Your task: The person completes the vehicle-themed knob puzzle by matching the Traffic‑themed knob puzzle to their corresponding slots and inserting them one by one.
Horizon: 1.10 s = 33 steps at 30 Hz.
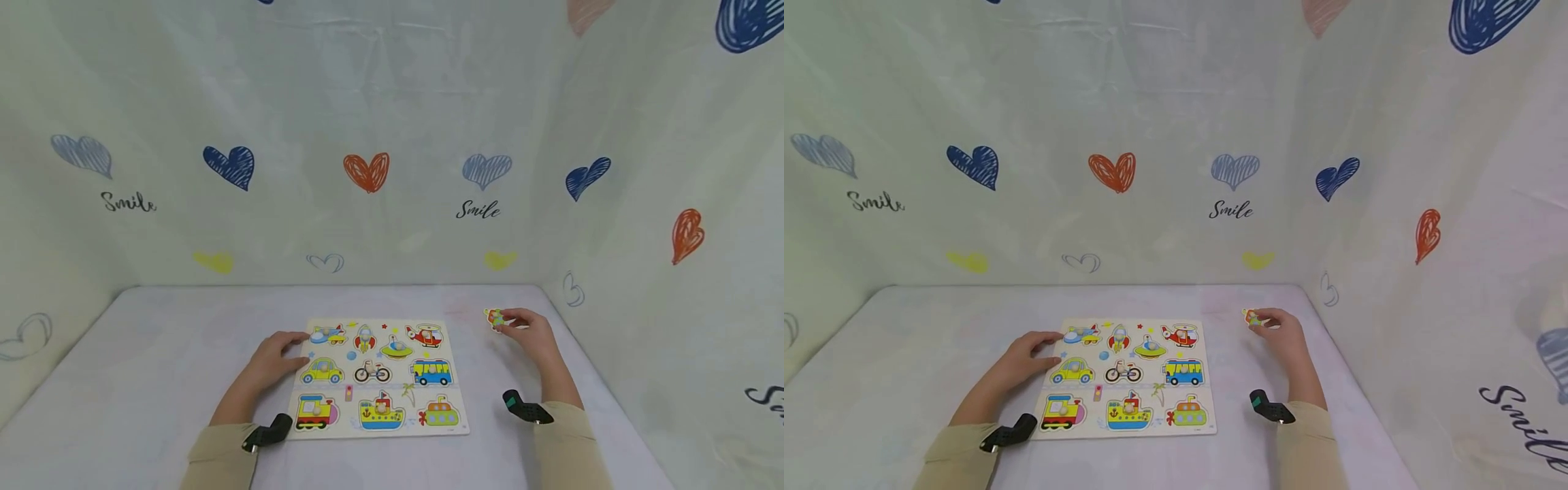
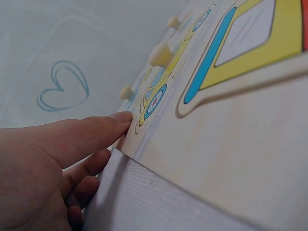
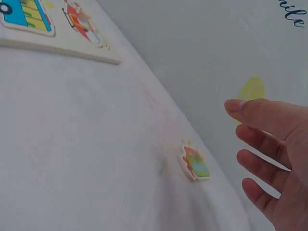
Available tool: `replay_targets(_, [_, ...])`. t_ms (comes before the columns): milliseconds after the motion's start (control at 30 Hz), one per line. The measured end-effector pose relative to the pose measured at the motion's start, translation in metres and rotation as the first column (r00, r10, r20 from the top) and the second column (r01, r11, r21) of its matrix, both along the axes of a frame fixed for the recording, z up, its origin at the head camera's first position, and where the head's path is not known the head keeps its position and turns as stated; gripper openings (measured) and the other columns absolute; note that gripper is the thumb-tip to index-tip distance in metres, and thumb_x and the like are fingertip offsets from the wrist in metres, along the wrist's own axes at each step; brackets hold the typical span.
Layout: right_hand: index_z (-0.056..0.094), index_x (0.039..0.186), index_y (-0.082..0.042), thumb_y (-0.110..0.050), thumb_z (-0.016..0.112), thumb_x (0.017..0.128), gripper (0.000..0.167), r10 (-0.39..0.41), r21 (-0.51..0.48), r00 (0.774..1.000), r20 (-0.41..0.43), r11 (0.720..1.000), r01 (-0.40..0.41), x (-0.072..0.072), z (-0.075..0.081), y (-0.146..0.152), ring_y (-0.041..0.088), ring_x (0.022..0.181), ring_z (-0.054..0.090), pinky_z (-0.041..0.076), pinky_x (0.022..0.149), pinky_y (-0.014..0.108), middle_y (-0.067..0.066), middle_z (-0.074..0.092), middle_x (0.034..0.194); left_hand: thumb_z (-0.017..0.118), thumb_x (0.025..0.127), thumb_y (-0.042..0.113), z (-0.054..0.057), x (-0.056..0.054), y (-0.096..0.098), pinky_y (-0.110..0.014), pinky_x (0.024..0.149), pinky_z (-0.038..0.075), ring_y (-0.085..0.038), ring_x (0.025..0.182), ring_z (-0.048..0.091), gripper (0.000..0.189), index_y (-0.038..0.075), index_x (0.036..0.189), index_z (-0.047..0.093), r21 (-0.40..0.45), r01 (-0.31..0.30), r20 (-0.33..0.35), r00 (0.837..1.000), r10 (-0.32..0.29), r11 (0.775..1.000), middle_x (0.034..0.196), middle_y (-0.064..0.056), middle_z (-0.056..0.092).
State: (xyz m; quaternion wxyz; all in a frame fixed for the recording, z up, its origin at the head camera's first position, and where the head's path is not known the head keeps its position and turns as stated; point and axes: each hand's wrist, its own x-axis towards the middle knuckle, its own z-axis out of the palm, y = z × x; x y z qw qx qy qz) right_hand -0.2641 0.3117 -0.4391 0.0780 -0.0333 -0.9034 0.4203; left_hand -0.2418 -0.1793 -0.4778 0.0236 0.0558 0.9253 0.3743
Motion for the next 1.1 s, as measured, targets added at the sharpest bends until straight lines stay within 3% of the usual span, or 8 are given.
replay_targets(133, [0.064,0.122,0.002,-0.011,0.071,0.089,0.036,-0.013,-0.023,0.999,0.042,1.0,0.014,-0.011,-0.007,0.008,0.029,0.1,0.054,0.046,0.072,0.026,0.02,0.062,0.113,0.075,0.084,0.015,-0.001,-0.002,0.0,-0.057,0.098,0.04,-0.041,0.118,0.049,0.049,0.001,0.129,0.06,0.001,0.001,-0.002,1.0,-0.001,1.0,0.124,-0.02,0.057])
replay_targets(300, [0.062,0.127,-0.001,-0.017,0.069,0.091,0.039,-0.063,-0.135,0.993,0.103,0.988,0.077,-0.023,-0.022,0.015,0.024,0.105,0.049,0.044,0.078,0.026,0.016,0.058,0.123,0.075,0.084,0.015,-0.001,-0.002,0.001,-0.056,0.098,0.041,-0.041,0.118,0.049,0.049,0.001,0.128,0.06,-0.005,0.005,-0.004,1.0,-0.005,1.0,0.124,-0.019,0.057])
replay_targets(467, [0.063,0.125,-0.001,-0.017,0.07,0.09,0.039,-0.072,-0.198,0.991,0.11,0.976,0.093,-0.033,-0.037,0.024,0.02,0.101,0.047,0.044,0.074,0.023,0.014,0.059,0.12,0.075,0.084,0.013,-0.001,0.0,0.002,-0.056,0.097,0.042,-0.041,0.116,0.05,0.048,0.001,0.127,0.061,-0.002,0.004,-0.015,1.0,-0.004,1.0,0.123,-0.02,0.057])
replay_targets(667, [0.065,0.122,0.001,-0.017,0.073,0.088,0.039,-0.109,-0.187,0.989,0.096,0.974,0.126,-0.04,-0.048,0.033,0.02,0.094,0.048,0.044,0.067,0.021,0.011,0.061,0.111,0.075,0.083,0.013,-0.003,0.001,0.002,-0.055,0.096,0.043,-0.04,0.115,0.051,0.047,0.002,0.127,0.061,0.002,0.004,-0.014,1.0,-0.004,1.0,0.124,-0.02,0.057])
replay_targets(800, [0.066,0.122,0.0,-0.019,0.072,0.088,0.039,-0.128,-0.193,0.986,0.108,0.97,0.147,-0.043,-0.049,0.034,0.021,0.099,0.047,0.042,0.075,0.024,0.011,0.06,0.111,0.075,0.083,0.012,-0.003,0.001,0.001,-0.055,0.096,0.043,-0.04,0.114,0.051,0.047,0.002,0.127,0.061,-0.001,0.002,-0.013,1.0,-0.002,1.0,0.125,-0.02,0.057])
replay_targets(1100, [0.065,0.125,-0.003,-0.019,0.067,0.092,0.036,-0.062,-0.115,0.988,0.143,0.99,0.079,-0.052,-0.053,0.03,0.03,0.107,0.049,0.041,0.088,0.041,0.018,0.057,0.122,0.075,0.083,0.013,-0.003,0.0,-0.001,-0.055,0.095,0.042,-0.039,0.114,0.051,0.048,0.003,0.128,0.061,-0.001,0.003,-0.015,1.0,-0.003,1.0,0.125,-0.021,0.055])
